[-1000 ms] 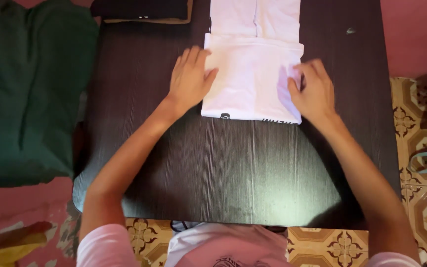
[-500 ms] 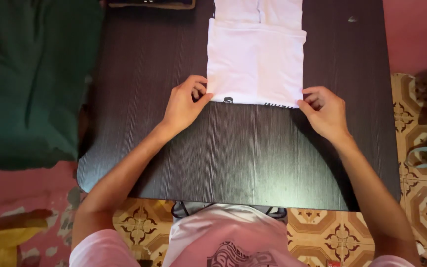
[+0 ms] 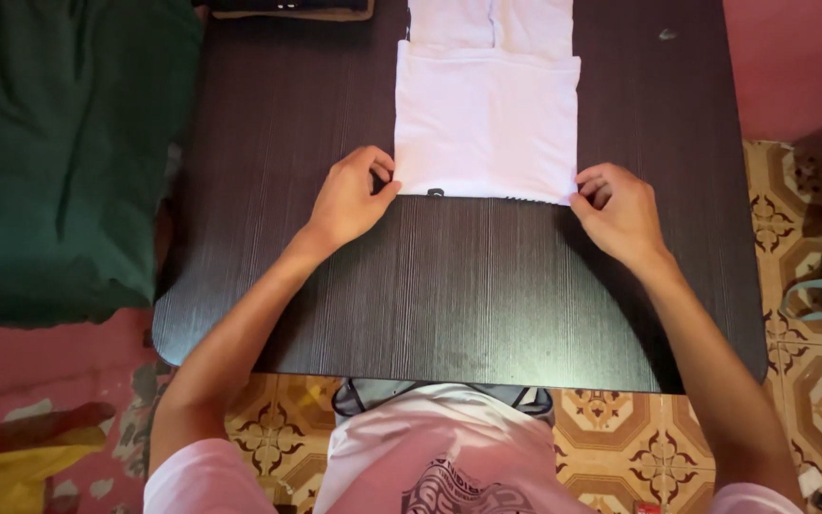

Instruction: Folding t-shirts on a table.

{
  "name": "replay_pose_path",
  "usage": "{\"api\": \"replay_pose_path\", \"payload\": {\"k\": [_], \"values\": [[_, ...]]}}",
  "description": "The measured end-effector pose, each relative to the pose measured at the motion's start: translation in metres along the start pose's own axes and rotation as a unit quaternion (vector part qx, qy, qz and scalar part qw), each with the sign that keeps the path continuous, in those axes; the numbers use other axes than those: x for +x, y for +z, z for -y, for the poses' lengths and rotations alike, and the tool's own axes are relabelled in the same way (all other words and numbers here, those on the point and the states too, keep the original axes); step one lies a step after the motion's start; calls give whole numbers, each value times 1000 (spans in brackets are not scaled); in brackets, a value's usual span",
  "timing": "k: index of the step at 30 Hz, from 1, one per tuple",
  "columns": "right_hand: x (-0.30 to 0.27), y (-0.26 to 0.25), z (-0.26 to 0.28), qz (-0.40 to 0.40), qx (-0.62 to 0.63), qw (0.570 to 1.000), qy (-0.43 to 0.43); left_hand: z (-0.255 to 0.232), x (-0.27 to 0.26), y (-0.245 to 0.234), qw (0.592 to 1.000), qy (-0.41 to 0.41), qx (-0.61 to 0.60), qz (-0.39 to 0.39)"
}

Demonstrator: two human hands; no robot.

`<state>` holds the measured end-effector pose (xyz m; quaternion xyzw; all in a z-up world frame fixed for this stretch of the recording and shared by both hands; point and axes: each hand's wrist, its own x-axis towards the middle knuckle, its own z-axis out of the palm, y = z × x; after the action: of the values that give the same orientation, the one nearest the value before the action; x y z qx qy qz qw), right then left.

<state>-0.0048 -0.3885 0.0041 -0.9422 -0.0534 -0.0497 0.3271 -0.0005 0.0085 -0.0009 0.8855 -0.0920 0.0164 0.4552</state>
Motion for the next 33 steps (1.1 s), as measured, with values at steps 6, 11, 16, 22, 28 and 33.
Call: {"api": "replay_pose_path", "payload": {"k": [6, 11, 16, 22, 28, 33], "values": [[21, 15, 30, -106, -115, 962, -226, -33, 17, 21, 962, 197, 169, -85], [67, 46, 64, -111, -123, 953, -254, -32, 77, 83, 955, 190, 212, -83], [115, 75, 65, -44, -114, 975, -183, -14, 136, 120, 960, 163, 214, -73], [127, 94, 58, 19, -116, 981, -158, 4, 154, 128, 953, 145, 266, -21], [129, 97, 54, 12, -137, 978, -158, -1, 148, 126, 954, 137, 266, -27], [128, 86, 62, 57, -164, 977, -125, 6, 149, 120, 955, 134, 262, -24]]}}
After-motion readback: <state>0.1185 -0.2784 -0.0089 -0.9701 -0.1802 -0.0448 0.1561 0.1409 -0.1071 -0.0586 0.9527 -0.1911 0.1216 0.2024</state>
